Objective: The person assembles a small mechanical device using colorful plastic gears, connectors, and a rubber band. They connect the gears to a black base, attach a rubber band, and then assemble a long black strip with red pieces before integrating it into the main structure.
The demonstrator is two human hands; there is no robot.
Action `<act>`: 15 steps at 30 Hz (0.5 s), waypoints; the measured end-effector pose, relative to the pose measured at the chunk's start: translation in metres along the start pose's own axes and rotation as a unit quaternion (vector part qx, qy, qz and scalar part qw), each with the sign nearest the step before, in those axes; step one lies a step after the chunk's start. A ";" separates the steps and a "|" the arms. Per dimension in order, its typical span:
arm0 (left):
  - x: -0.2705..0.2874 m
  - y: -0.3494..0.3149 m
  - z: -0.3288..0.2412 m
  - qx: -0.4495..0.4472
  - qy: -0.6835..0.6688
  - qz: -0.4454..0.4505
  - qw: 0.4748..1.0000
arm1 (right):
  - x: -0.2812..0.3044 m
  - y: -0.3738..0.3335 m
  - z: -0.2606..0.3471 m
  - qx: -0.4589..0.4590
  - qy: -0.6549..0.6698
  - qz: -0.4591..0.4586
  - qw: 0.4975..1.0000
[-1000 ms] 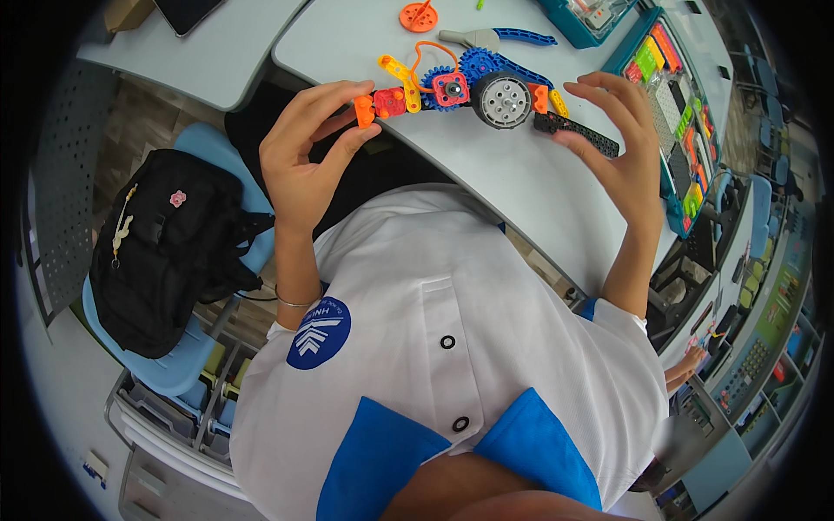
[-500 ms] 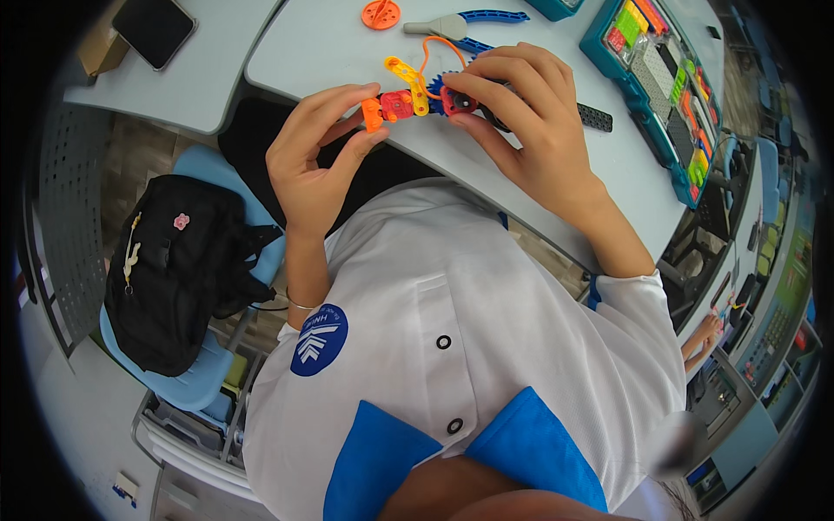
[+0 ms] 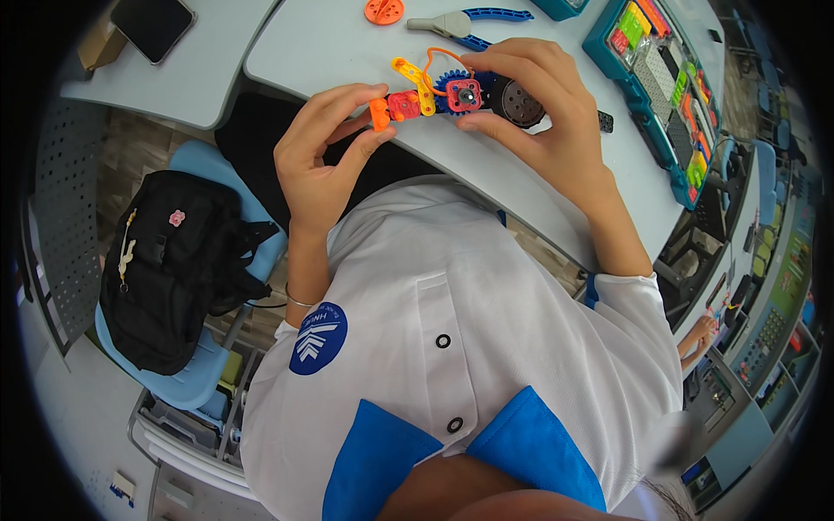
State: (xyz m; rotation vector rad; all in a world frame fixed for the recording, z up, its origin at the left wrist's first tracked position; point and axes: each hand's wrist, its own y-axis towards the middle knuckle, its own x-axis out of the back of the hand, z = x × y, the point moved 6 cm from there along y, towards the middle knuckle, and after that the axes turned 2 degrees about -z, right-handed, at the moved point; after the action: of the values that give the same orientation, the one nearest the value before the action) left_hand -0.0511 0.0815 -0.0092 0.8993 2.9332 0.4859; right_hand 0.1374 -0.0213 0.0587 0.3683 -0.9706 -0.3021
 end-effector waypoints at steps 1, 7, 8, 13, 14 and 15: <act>0.000 -0.001 -0.001 -0.002 0.002 -0.001 1.000 | 0.003 0.001 -0.001 -0.005 -0.003 0.009 1.000; 0.001 -0.001 -0.002 -0.022 -0.003 -0.004 1.000 | 0.015 0.009 0.000 -0.047 0.017 0.052 0.997; 0.002 -0.001 -0.002 -0.026 -0.006 -0.005 1.000 | 0.016 0.009 -0.001 -0.051 0.018 0.060 0.997; 0.002 0.000 -0.001 -0.016 -0.020 -0.002 1.000 | 0.012 0.002 -0.007 -0.149 0.091 0.123 0.977; 0.002 0.000 0.000 -0.012 -0.023 0.000 1.000 | 0.011 0.003 -0.008 -0.128 0.091 0.117 0.981; 0.002 0.000 -0.001 -0.014 -0.021 0.003 1.000 | 0.011 0.003 -0.008 -0.105 0.093 0.111 0.984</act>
State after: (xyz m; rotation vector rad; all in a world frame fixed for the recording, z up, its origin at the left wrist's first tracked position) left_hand -0.0529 0.0826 -0.0083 0.9032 2.8799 0.5012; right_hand 0.1501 -0.0213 0.0639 0.0916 -0.7780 -0.1614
